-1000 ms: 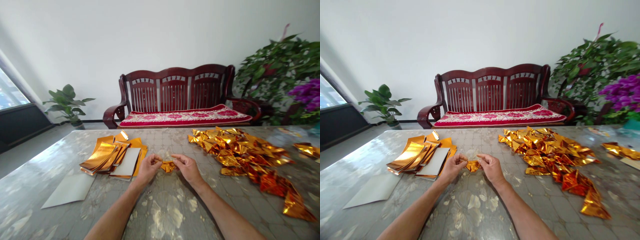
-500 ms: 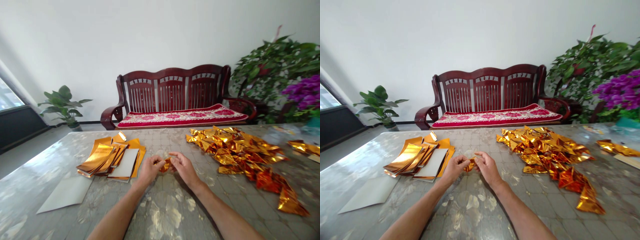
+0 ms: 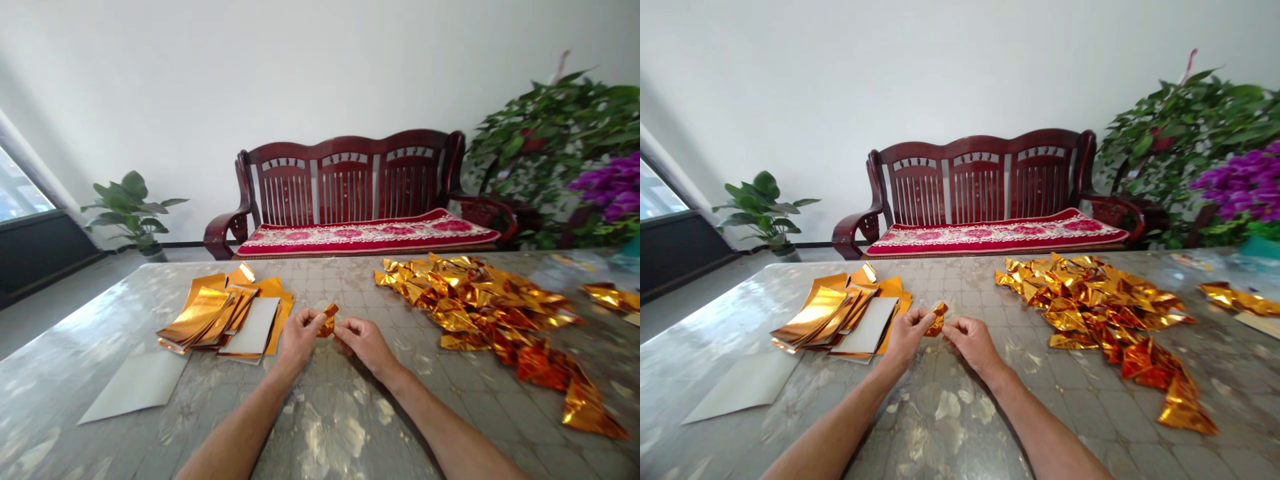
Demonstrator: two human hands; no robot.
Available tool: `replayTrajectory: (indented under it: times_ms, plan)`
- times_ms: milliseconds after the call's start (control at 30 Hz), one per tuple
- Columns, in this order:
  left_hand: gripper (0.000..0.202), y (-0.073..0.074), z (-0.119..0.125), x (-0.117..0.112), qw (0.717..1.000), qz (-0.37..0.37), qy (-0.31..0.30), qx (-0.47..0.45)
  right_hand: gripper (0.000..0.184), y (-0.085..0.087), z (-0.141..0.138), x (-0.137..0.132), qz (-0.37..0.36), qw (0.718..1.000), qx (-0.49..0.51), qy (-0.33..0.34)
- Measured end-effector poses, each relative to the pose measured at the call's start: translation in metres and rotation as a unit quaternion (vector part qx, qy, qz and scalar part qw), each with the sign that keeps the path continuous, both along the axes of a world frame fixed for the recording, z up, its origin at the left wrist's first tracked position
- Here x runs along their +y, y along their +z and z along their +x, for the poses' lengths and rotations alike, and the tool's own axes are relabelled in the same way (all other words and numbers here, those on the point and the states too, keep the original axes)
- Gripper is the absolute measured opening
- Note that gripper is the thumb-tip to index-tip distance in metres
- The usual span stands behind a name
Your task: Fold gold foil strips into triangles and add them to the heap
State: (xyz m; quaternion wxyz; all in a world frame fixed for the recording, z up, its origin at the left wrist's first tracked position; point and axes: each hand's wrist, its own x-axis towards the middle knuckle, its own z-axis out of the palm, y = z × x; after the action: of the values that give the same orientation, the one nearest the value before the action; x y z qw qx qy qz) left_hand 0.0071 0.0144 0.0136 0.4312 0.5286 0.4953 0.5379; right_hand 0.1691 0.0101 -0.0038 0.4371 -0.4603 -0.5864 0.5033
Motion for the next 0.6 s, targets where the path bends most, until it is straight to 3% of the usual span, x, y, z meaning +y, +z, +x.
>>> replayTrajectory:
  times_ms: [267,500,600]
  plan:
    - [0.033,-0.007,0.0,0.001,1.0,-0.005,-0.01,0.027,0.031,0.004,-0.003,-0.003,0.021,1.0,0.005,-0.004]
    - [0.033,-0.003,0.0,0.0,1.0,-0.004,-0.009,0.018,0.022,0.012,-0.005,-0.006,0.132,0.988,-0.073,-0.038]
    - [0.035,-0.002,0.0,0.0,1.0,-0.004,-0.007,0.014,0.021,0.011,-0.004,-0.006,0.147,0.984,-0.085,-0.045]
